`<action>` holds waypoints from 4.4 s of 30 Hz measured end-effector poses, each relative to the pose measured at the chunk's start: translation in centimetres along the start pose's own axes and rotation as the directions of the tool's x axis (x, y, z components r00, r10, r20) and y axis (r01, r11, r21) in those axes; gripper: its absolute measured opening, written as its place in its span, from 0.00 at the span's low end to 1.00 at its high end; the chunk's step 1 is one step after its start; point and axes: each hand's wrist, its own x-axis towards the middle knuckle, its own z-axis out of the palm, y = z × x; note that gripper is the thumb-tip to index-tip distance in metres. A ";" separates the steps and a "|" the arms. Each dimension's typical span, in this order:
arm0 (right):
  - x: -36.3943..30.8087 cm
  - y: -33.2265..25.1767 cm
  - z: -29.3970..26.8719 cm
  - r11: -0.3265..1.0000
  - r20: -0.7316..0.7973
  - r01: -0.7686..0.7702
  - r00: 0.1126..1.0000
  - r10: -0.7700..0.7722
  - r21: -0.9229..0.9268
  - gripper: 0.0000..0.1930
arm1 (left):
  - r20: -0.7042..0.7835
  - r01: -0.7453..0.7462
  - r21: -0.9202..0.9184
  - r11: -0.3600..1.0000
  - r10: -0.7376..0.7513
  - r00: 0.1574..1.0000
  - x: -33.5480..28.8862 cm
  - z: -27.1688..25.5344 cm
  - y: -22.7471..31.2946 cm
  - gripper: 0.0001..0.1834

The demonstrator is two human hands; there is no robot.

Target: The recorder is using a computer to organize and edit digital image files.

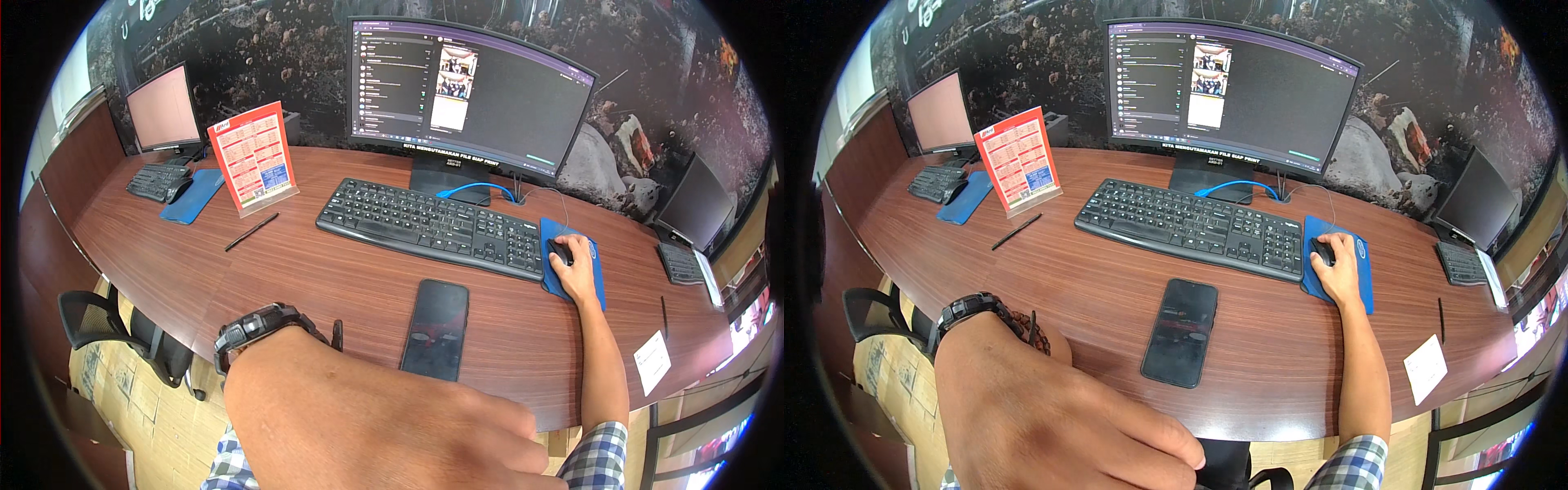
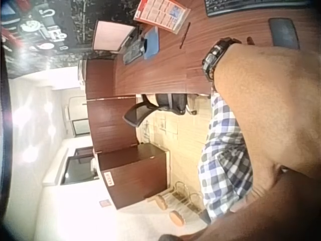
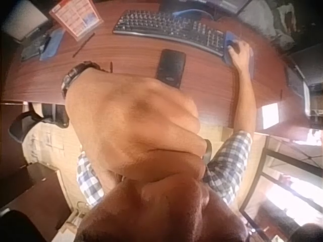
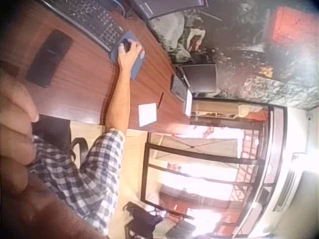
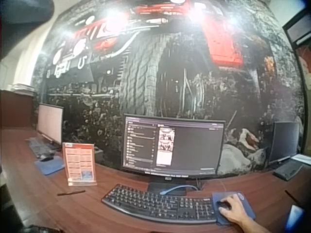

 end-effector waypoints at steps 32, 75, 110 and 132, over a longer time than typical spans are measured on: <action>-0.3 0.9 0.1 0.996 0.023 0.004 1.000 -0.006 0.084 0.19 | 0.451 0.679 0.067 0.731 -0.630 0.633 1.4 -5.3 -3.8 0.30; -0.6 0.3 -0.7 0.998 0.014 0.023 1.000 -0.024 0.063 0.18 | -0.719 0.746 0.571 -0.344 -0.648 0.252 -22.6 -15.9 -11.8 0.56; -0.4 -0.2 -0.2 1.000 0.020 -0.001 1.000 0.000 0.026 0.18 | -0.716 0.744 0.557 -0.369 -0.667 0.205 -22.7 -15.9 -11.4 0.54; -0.4 0.2 0.0 0.999 -0.022 -0.025 0.999 0.025 -0.022 0.18 | -0.729 0.736 0.582 -0.347 -0.623 0.283 -21.5 -15.7 -11.0 0.52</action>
